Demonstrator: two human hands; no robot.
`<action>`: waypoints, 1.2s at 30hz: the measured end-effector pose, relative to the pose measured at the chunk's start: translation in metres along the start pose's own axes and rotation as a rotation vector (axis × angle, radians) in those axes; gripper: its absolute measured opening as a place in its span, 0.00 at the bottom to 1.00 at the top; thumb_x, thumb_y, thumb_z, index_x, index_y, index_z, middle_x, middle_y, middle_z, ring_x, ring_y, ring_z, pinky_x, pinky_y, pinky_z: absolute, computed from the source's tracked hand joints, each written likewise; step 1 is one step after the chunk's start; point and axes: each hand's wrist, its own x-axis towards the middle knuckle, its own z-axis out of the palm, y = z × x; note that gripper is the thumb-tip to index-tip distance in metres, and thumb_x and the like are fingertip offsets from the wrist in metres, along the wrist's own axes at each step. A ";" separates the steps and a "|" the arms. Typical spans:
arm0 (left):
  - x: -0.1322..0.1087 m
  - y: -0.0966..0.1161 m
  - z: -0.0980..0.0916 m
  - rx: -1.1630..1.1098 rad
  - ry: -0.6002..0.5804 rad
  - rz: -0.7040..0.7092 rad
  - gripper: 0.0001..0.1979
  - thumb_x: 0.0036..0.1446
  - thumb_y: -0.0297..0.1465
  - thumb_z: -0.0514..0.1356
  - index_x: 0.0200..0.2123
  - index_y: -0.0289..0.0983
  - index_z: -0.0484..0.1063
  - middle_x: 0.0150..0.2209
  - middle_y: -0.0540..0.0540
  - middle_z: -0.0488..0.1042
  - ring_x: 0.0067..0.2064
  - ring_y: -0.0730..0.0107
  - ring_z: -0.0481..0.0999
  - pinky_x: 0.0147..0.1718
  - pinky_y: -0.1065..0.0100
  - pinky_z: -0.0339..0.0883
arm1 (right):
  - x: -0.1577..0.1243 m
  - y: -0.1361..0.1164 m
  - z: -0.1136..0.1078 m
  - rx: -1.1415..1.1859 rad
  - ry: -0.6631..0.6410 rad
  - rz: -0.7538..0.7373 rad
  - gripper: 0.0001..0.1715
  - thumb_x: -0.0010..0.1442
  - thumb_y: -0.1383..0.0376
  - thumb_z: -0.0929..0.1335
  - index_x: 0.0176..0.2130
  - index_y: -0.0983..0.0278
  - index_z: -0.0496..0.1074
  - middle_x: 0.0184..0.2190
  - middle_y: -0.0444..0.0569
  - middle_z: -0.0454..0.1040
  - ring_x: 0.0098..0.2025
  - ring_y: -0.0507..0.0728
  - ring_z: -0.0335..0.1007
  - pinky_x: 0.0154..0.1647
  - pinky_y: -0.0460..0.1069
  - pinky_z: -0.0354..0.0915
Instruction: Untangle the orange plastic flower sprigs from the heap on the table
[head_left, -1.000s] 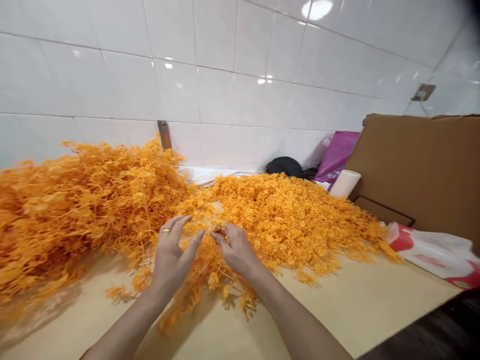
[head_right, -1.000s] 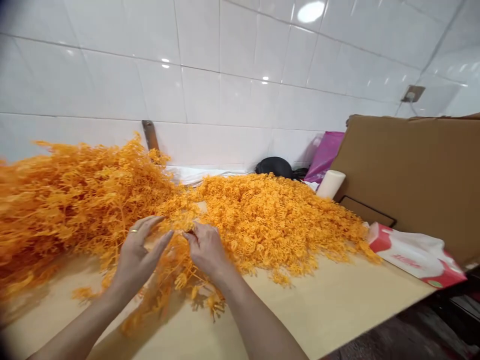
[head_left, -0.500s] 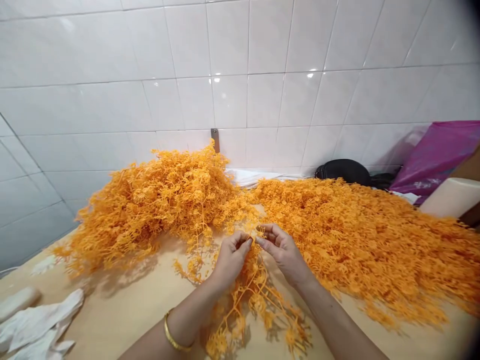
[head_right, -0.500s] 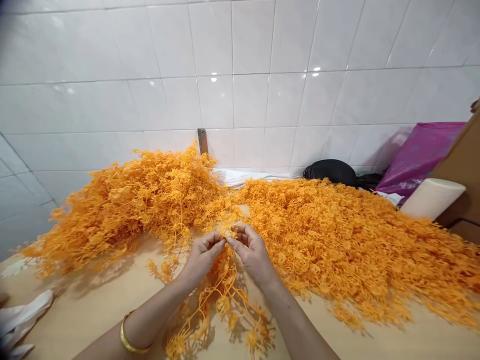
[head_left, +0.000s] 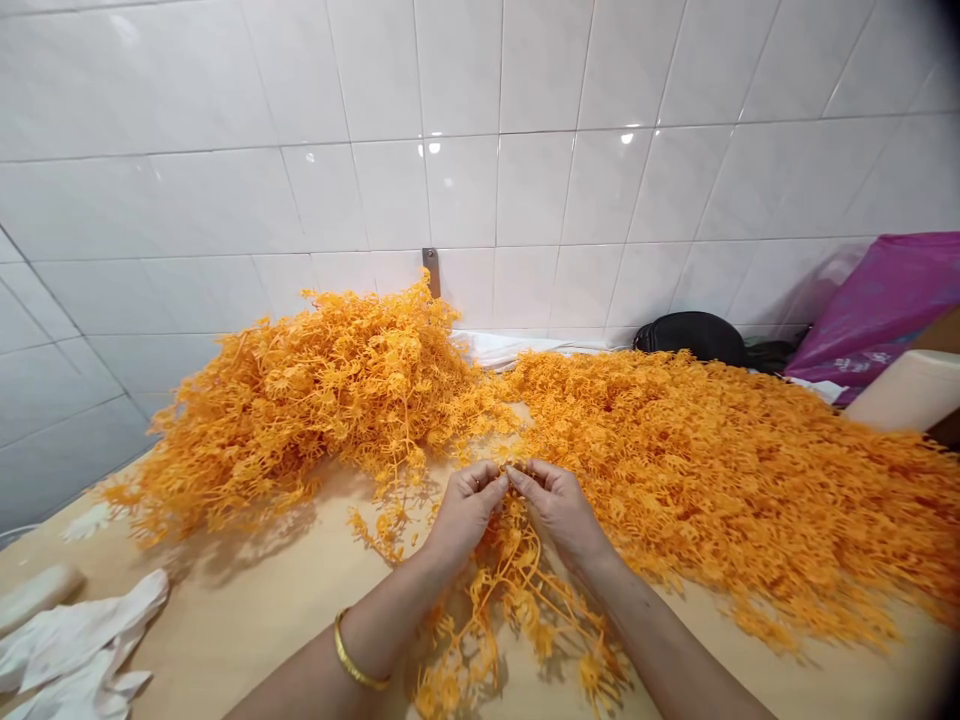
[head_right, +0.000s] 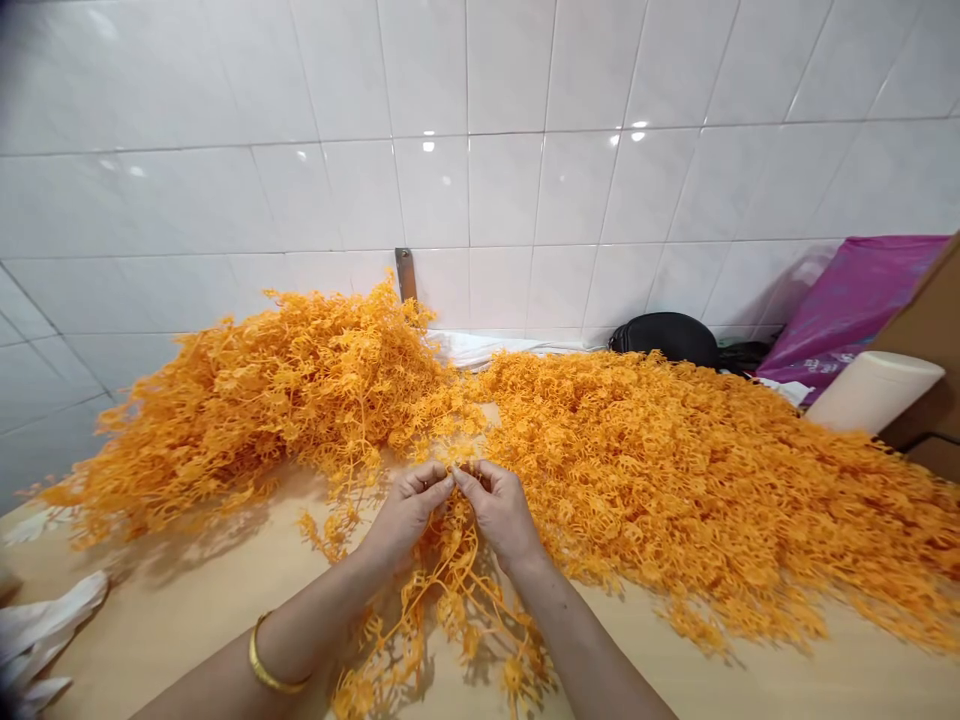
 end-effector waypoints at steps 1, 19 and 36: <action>0.000 0.000 0.000 -0.038 0.002 -0.021 0.11 0.43 0.34 0.61 0.19 0.33 0.64 0.17 0.54 0.59 0.21 0.82 0.57 0.22 0.76 0.51 | 0.000 -0.001 0.001 0.024 -0.009 0.010 0.12 0.48 0.59 0.68 0.29 0.66 0.72 0.26 0.46 0.69 0.32 0.53 0.63 0.36 0.48 0.59; -0.001 0.017 0.006 -0.058 0.005 -0.228 0.14 0.38 0.39 0.63 0.25 0.34 0.70 0.20 0.53 0.62 0.18 0.84 0.56 0.14 0.79 0.51 | 0.009 0.004 -0.003 0.035 0.357 -0.007 0.11 0.49 0.59 0.65 0.21 0.63 0.64 0.20 0.43 0.66 0.26 0.52 0.62 0.29 0.49 0.61; 0.000 0.007 -0.009 -0.051 -0.077 -0.283 0.14 0.39 0.39 0.62 0.21 0.34 0.66 0.17 0.54 0.60 0.16 0.83 0.58 0.14 0.78 0.50 | 0.007 -0.012 -0.006 -0.027 0.045 0.158 0.16 0.45 0.53 0.67 0.27 0.63 0.64 0.19 0.39 0.61 0.22 0.48 0.56 0.23 0.44 0.55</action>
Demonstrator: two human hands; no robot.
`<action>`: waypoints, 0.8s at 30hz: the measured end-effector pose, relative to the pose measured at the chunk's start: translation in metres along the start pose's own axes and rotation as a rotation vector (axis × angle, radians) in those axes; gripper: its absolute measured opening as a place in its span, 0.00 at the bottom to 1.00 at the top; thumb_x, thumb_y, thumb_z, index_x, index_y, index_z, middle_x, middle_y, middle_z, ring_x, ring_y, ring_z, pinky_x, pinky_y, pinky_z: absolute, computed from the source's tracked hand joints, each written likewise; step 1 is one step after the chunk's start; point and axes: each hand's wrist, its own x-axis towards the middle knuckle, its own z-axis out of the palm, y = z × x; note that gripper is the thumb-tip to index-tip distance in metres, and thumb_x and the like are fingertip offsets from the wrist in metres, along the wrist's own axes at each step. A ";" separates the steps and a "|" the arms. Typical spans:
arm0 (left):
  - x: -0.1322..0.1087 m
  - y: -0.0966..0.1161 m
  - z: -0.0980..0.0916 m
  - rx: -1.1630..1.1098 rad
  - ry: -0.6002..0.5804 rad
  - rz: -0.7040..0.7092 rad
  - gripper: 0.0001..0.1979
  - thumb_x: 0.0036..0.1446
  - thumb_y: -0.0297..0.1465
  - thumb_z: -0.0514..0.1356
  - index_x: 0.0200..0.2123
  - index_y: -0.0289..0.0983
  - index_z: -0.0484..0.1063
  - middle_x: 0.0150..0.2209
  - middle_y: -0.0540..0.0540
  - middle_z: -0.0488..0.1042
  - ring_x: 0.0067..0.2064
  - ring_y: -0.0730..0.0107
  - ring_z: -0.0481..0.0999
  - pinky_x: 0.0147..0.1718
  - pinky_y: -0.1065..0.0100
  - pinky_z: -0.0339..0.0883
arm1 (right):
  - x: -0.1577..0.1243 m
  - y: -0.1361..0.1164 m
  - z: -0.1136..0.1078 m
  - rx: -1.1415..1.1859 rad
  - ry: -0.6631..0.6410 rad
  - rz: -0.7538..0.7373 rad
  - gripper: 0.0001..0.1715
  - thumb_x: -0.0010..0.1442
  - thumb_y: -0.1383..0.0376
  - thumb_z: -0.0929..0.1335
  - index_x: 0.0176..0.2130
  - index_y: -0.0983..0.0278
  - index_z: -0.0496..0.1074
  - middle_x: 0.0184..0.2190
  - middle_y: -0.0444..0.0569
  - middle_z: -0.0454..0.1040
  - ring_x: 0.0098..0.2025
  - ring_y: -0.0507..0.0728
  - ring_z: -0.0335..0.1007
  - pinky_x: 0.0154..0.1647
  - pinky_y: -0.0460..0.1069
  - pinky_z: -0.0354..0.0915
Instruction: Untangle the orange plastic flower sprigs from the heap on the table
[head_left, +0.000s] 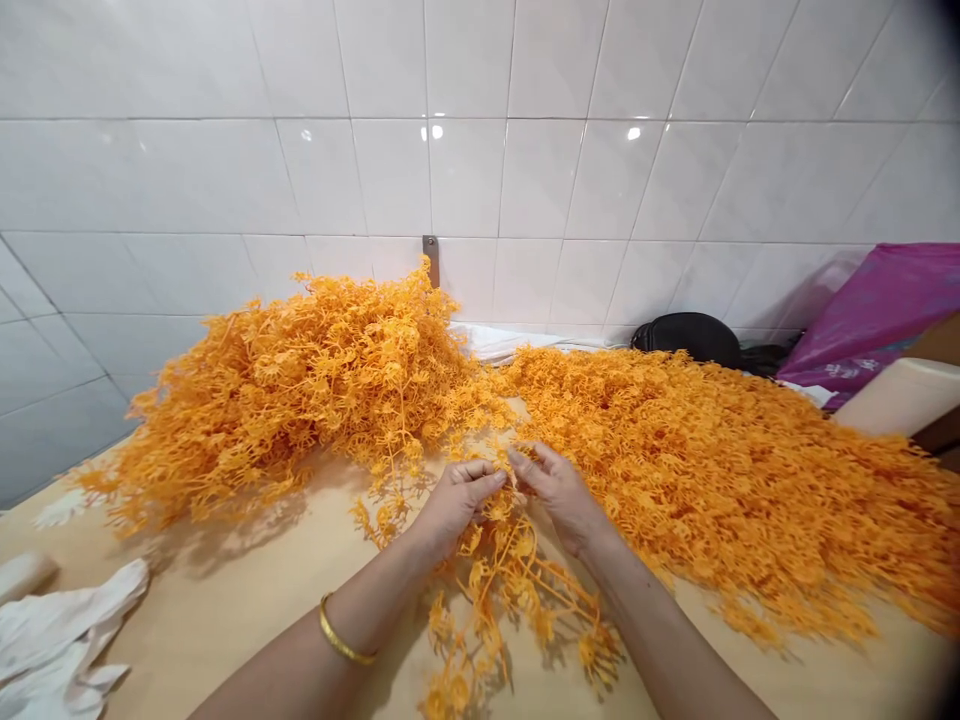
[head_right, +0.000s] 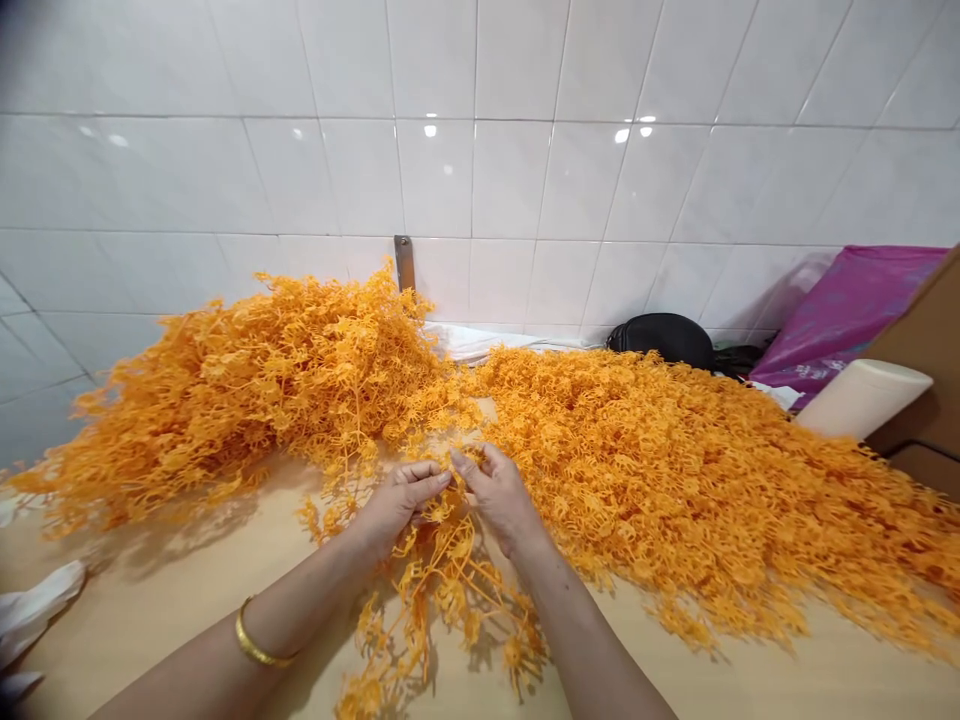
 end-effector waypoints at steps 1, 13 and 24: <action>0.000 0.000 0.000 0.013 -0.021 -0.007 0.14 0.39 0.39 0.62 0.21 0.34 0.66 0.16 0.54 0.60 0.16 0.83 0.57 0.14 0.78 0.50 | 0.000 0.002 0.001 -0.006 -0.004 -0.017 0.17 0.45 0.53 0.68 0.25 0.64 0.63 0.18 0.39 0.60 0.21 0.48 0.55 0.22 0.44 0.54; 0.002 -0.001 0.004 0.000 -0.102 -0.006 0.14 0.39 0.37 0.63 0.17 0.33 0.64 0.15 0.54 0.59 0.16 0.83 0.56 0.14 0.78 0.49 | 0.011 0.000 -0.023 0.353 0.402 -0.045 0.16 0.49 0.57 0.65 0.19 0.60 0.55 0.12 0.35 0.50 0.15 0.48 0.51 0.26 0.51 0.64; 0.004 -0.005 0.001 0.120 -0.124 0.057 0.13 0.42 0.38 0.61 0.19 0.33 0.65 0.15 0.54 0.59 0.17 0.83 0.55 0.17 0.75 0.49 | -0.003 -0.007 -0.002 -0.135 -0.090 -0.061 0.12 0.47 0.57 0.67 0.27 0.64 0.67 0.23 0.41 0.64 0.26 0.49 0.59 0.27 0.45 0.56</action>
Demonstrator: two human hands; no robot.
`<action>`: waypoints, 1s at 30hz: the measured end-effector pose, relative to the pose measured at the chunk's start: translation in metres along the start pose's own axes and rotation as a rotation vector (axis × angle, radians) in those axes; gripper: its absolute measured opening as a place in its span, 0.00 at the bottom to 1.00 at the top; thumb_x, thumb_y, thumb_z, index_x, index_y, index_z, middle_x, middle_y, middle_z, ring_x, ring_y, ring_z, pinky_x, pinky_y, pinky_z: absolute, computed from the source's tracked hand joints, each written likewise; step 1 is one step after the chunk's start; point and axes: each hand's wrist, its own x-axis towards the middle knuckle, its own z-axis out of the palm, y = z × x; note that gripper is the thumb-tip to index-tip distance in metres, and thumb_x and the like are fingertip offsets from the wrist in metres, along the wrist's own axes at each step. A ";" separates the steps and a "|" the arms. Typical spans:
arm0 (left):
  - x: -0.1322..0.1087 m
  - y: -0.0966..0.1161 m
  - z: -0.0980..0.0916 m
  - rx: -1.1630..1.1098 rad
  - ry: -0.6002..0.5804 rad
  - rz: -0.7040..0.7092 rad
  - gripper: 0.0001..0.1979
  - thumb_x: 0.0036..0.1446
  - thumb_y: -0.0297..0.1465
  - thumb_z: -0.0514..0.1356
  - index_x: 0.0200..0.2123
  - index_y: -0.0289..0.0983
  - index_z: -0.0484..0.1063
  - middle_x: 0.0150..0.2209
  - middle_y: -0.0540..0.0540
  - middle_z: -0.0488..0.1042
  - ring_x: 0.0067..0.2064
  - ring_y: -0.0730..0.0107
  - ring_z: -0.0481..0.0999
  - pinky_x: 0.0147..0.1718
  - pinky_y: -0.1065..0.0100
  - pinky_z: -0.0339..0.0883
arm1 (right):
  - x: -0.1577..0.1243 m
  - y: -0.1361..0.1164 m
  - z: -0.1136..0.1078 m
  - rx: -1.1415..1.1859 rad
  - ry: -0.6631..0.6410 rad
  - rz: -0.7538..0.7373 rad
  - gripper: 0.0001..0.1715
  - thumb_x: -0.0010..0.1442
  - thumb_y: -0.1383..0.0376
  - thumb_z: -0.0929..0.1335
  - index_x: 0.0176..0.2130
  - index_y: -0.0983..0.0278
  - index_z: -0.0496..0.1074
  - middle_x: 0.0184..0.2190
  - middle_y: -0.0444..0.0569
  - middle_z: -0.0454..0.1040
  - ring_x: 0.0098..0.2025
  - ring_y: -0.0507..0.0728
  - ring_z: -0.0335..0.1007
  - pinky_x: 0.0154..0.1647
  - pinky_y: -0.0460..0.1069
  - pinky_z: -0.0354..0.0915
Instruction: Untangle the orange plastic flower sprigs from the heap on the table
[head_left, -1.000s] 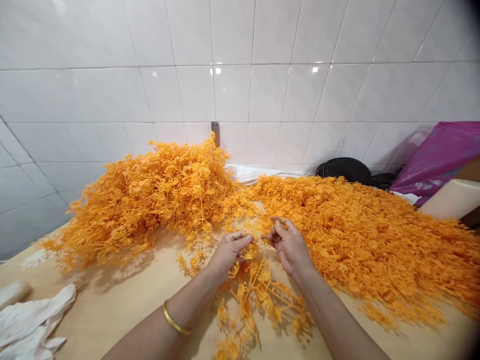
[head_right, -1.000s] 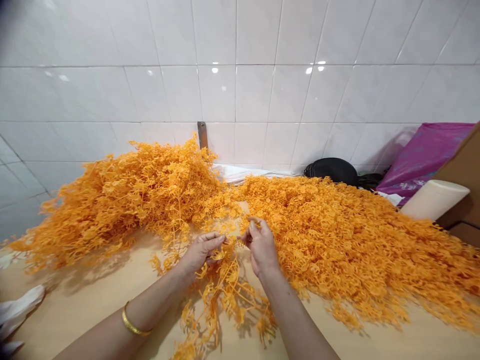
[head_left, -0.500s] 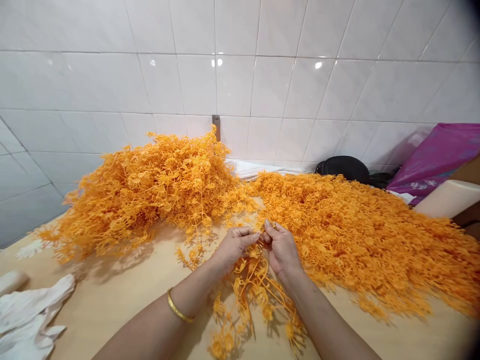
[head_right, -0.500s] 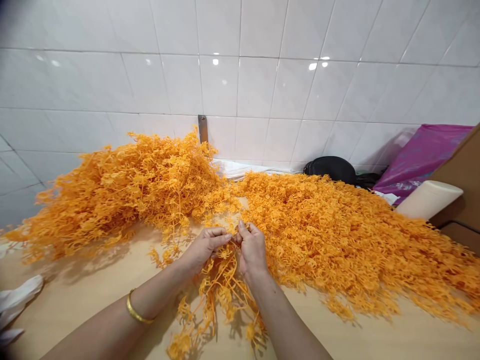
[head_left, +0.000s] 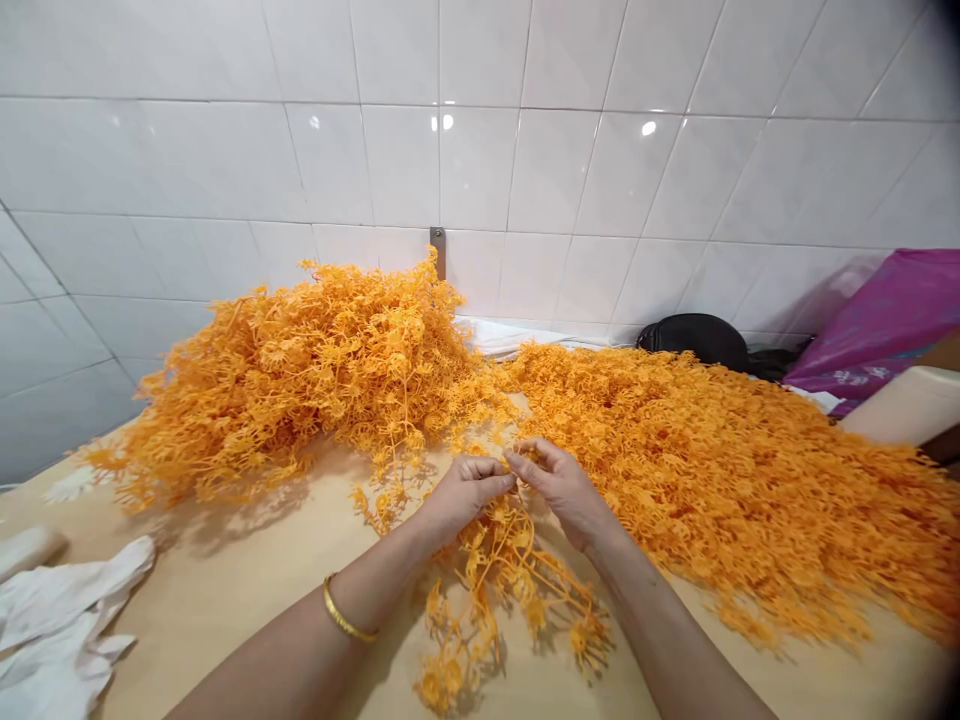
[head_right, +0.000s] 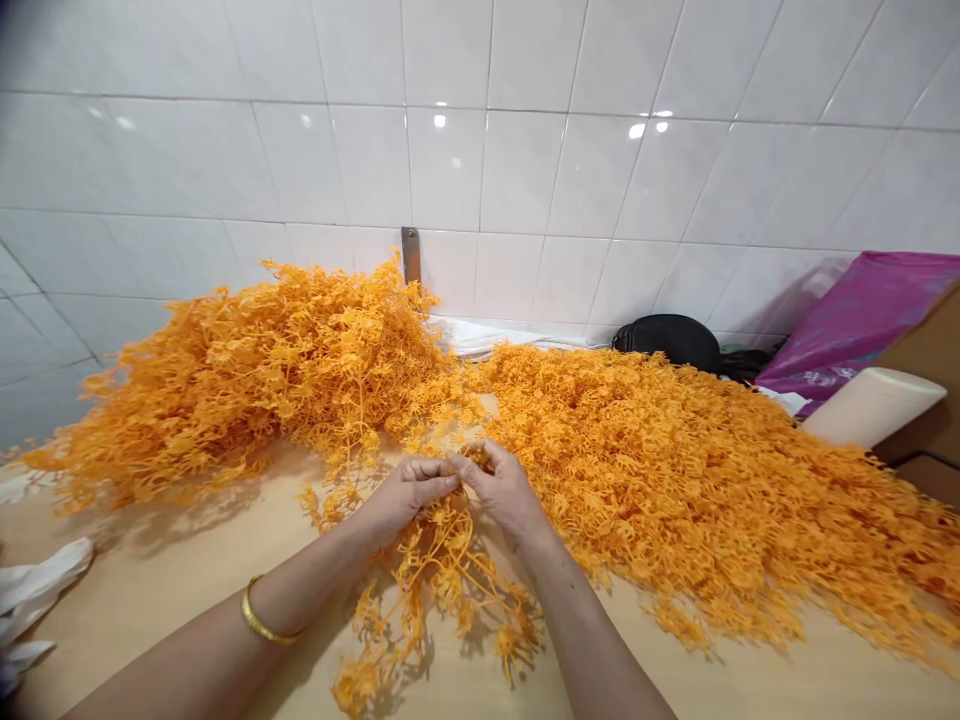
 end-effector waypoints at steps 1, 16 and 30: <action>-0.001 0.001 0.001 0.021 -0.019 0.026 0.14 0.42 0.38 0.61 0.18 0.33 0.65 0.15 0.54 0.59 0.17 0.83 0.54 0.17 0.75 0.48 | -0.001 0.001 0.004 -0.014 -0.027 -0.024 0.11 0.47 0.58 0.67 0.25 0.64 0.66 0.22 0.40 0.64 0.25 0.48 0.58 0.26 0.44 0.56; 0.001 -0.003 -0.006 -0.233 0.040 0.058 0.11 0.44 0.35 0.61 0.20 0.34 0.64 0.15 0.57 0.50 0.16 0.85 0.48 0.16 0.77 0.48 | 0.004 -0.009 -0.057 -0.483 0.872 -0.256 0.21 0.47 0.58 0.65 0.41 0.63 0.62 0.41 0.55 0.63 0.41 0.59 0.61 0.39 0.54 0.59; 0.003 -0.006 -0.003 -0.362 0.105 0.110 0.07 0.46 0.30 0.59 0.26 0.33 0.64 0.21 0.51 0.68 0.20 0.79 0.67 0.22 0.75 0.60 | -0.012 0.002 0.008 -0.587 0.085 -0.268 0.17 0.47 0.54 0.67 0.33 0.64 0.69 0.30 0.47 0.70 0.32 0.54 0.64 0.31 0.47 0.59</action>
